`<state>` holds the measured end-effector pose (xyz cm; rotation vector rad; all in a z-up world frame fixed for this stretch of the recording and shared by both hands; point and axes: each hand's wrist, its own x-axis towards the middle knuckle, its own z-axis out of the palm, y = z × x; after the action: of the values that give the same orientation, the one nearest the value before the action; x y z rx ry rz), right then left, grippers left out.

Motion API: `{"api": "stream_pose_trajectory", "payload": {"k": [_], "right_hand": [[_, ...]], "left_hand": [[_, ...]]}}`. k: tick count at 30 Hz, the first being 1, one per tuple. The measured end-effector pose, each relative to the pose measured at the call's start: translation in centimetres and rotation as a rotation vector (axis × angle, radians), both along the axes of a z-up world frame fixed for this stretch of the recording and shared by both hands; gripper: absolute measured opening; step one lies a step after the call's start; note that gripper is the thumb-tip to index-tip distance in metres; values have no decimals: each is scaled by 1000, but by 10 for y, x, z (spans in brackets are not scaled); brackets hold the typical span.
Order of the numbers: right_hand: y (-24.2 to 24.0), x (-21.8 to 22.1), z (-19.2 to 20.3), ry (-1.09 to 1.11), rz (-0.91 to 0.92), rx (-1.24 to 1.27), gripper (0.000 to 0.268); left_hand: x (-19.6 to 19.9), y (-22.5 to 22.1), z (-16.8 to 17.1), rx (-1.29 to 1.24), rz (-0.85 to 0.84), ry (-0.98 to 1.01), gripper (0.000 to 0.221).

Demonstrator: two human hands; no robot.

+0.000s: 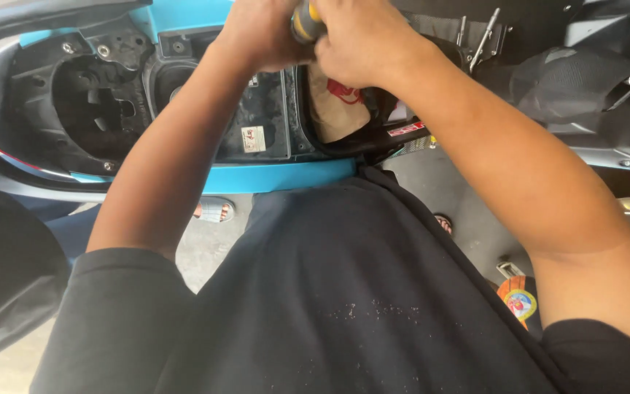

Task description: The person is disassembling the storage compartment and panels of a scooter to access and work on the fuel system components.

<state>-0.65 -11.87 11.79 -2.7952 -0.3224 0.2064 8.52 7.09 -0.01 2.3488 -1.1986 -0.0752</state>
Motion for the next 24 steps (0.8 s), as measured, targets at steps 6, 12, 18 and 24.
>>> {"api": "stream_pose_trajectory", "payload": {"k": [6,12,18,24], "right_hand": [[6,0,22,220,-167,-72,51],[-2,-7,4,51,23,258,38],[14,-14,15,192,-273,110,39],[7,-31,5,121,-201,308,41]], "left_hand": [[-3,-15,8,113,-40,128,20],[7,-12,10,-3,-165,245,38],[9,-9,20,365,-119,368,31],[13,-12,6,638,-67,386,40]]}}
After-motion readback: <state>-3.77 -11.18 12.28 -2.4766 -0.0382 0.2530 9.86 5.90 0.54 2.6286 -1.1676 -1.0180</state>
